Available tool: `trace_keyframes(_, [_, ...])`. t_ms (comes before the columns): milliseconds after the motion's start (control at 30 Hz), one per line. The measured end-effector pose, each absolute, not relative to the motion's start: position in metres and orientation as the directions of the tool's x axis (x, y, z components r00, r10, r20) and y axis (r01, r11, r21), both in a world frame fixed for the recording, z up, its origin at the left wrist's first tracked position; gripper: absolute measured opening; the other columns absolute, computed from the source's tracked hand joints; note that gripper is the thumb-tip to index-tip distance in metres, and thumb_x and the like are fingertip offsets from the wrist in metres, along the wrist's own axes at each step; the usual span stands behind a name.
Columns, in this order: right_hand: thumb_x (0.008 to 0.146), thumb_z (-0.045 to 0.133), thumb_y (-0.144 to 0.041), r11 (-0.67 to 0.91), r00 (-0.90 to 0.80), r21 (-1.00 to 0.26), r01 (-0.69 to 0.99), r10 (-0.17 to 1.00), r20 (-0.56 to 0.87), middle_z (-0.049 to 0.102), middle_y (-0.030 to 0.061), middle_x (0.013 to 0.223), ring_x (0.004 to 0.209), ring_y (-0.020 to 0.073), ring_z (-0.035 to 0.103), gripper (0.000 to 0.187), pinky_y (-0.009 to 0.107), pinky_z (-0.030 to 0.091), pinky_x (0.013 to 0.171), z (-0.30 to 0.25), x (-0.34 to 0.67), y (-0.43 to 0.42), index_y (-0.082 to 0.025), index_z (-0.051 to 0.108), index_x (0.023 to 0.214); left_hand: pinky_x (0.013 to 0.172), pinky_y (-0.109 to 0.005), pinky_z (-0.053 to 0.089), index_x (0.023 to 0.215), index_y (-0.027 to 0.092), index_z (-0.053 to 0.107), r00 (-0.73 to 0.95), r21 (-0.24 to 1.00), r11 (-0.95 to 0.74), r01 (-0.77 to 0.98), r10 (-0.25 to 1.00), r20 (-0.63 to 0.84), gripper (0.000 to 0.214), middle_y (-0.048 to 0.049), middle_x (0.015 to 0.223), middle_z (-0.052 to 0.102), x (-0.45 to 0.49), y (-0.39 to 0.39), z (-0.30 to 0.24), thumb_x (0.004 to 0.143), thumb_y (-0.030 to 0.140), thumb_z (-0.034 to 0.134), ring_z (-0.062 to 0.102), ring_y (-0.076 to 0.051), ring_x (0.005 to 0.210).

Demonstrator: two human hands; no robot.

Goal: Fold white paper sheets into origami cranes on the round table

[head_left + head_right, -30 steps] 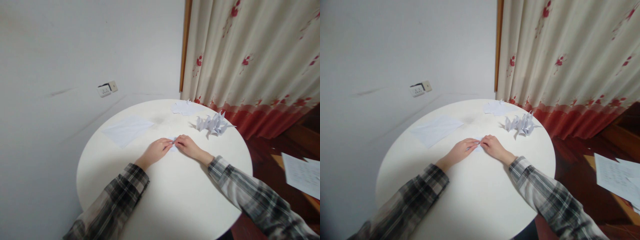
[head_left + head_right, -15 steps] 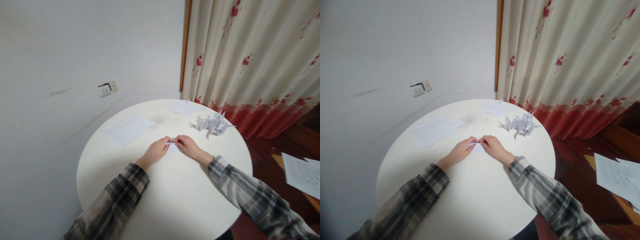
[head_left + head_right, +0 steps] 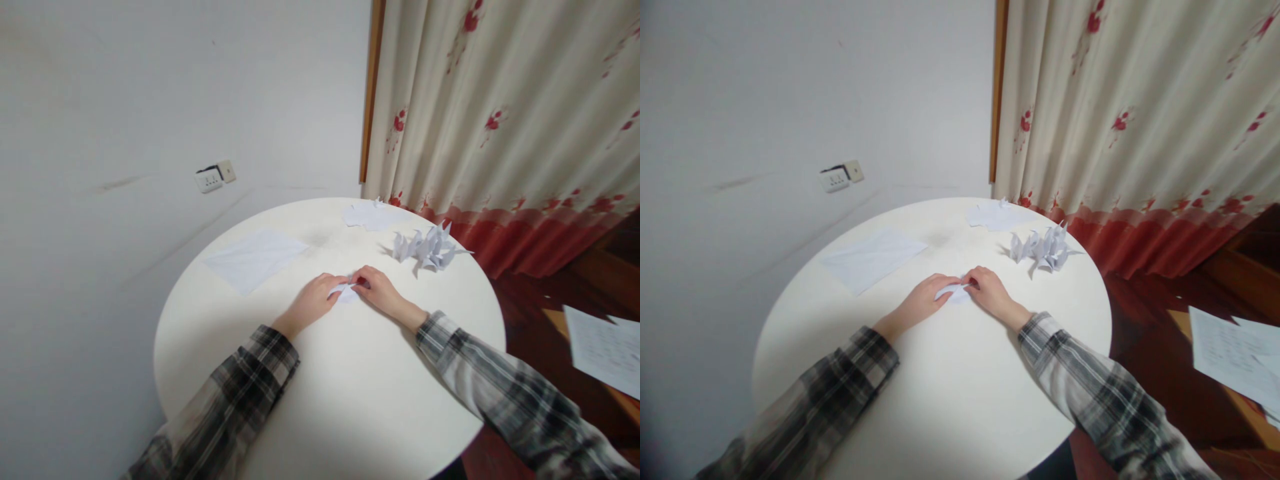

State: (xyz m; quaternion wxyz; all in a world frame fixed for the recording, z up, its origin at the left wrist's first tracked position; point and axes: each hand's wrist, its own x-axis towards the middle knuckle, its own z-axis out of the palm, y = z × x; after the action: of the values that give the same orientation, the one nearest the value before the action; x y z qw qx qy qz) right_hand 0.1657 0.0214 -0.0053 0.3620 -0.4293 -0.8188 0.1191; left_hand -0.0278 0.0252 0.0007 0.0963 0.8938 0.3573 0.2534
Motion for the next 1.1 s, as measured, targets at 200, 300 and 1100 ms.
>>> trace_keyframes(200, [0.074,0.061,-0.01,0.6,-0.376,-0.506,0.62,0.793,0.48,0.056,0.0017,0.072,0.069,0.0128,0.05,0.007,0.024,0.038,0.066,-0.0066,0.1657,0.0232,-0.016,0.06,0.077,0.09,-0.03,0.043,0.097,0.022,0.064,0.666,0.266,-0.781,0.565,0.621,0.413,0.024,-0.0006,0.103,0.066,-0.0273,0.0268,0.0003,0.082,0.014,0.046,0.054,-0.015,0.099])
trace_keyframes(300, [0.074,0.061,-0.01,0.595,-0.374,-0.509,0.622,0.797,0.475,0.056,0.0019,0.073,0.069,0.013,0.05,0.007,0.024,0.038,0.066,-0.0065,0.1655,0.0231,-0.016,0.061,0.077,0.091,-0.03,0.043,0.098,0.022,0.064,0.674,0.233,-0.792,0.564,0.604,0.425,0.023,-0.001,0.104,0.066,-0.0277,0.0271,-0.0018,0.081,0.016,0.049,0.054,-0.016,0.1])
trace_keyframes(1100, [0.075,0.044,0.003,0.664,-0.459,-0.489,0.566,0.747,0.482,0.062,0.0047,0.087,0.085,0.0155,0.053,0.03,0.03,0.04,0.079,-0.0101,0.1683,0.0262,-0.018,0.061,0.088,0.096,-0.032,0.04,0.1,0.017,0.06,0.605,0.226,-0.695,0.683,0.71,0.36,0.025,-0.0042,0.111,0.061,-0.0309,0.0304,-0.0028,0.085,0.014,0.04,0.052,-0.016,0.107])
